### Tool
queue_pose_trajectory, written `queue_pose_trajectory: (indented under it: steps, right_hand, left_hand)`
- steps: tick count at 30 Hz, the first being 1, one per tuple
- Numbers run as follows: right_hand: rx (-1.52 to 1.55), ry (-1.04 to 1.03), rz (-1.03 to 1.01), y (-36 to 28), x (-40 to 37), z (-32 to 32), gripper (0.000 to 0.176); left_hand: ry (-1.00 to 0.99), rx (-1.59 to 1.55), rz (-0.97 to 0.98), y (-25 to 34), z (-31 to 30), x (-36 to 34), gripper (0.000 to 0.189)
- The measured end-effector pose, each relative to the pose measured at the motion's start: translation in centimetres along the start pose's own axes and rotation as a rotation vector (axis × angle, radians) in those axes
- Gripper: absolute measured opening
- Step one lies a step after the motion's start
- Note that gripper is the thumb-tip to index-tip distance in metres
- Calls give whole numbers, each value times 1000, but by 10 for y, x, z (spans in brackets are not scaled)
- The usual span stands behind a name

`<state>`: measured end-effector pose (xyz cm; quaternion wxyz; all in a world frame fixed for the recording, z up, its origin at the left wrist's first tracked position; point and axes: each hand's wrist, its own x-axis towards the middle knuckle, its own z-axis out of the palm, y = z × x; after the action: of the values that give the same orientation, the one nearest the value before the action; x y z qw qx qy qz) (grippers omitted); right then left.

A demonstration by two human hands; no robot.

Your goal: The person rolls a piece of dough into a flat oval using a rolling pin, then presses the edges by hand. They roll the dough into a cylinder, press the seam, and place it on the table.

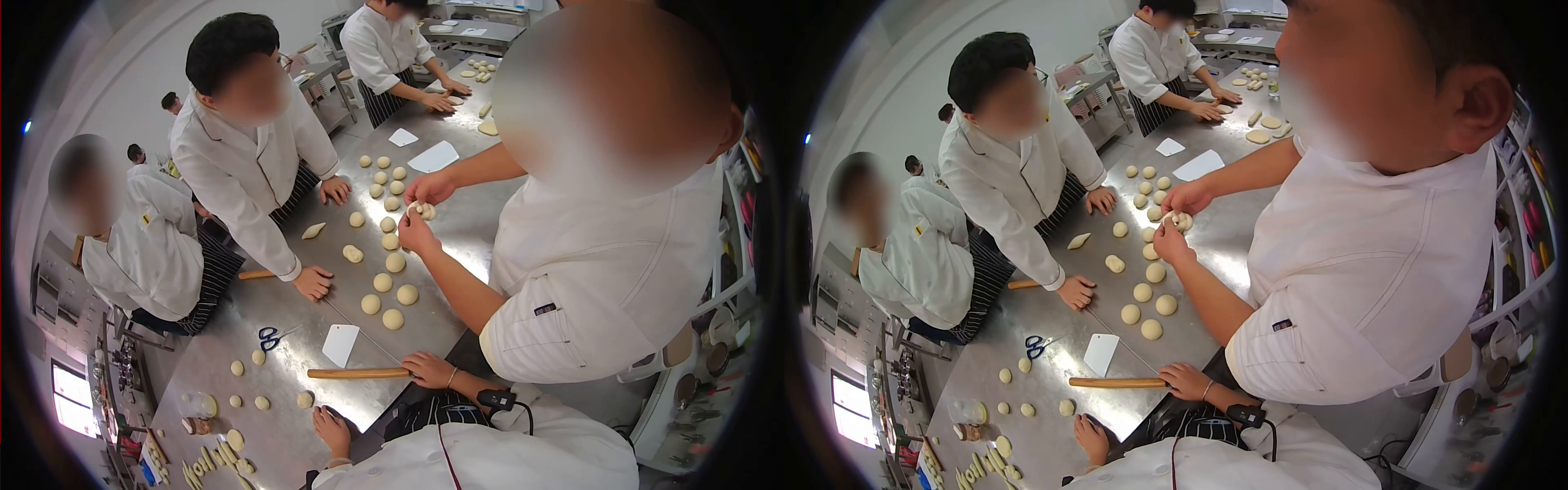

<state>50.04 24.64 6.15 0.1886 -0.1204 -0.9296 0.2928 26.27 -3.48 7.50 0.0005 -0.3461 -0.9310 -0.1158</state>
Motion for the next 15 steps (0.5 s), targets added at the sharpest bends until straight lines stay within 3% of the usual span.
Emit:
queue_pose_trajectory:
  steps: [15]
  right_hand:
    - [-2,-5,-5,0,0,-1,50]
  left_hand:
    - [13,-1,-9,4,-1,-1,57]
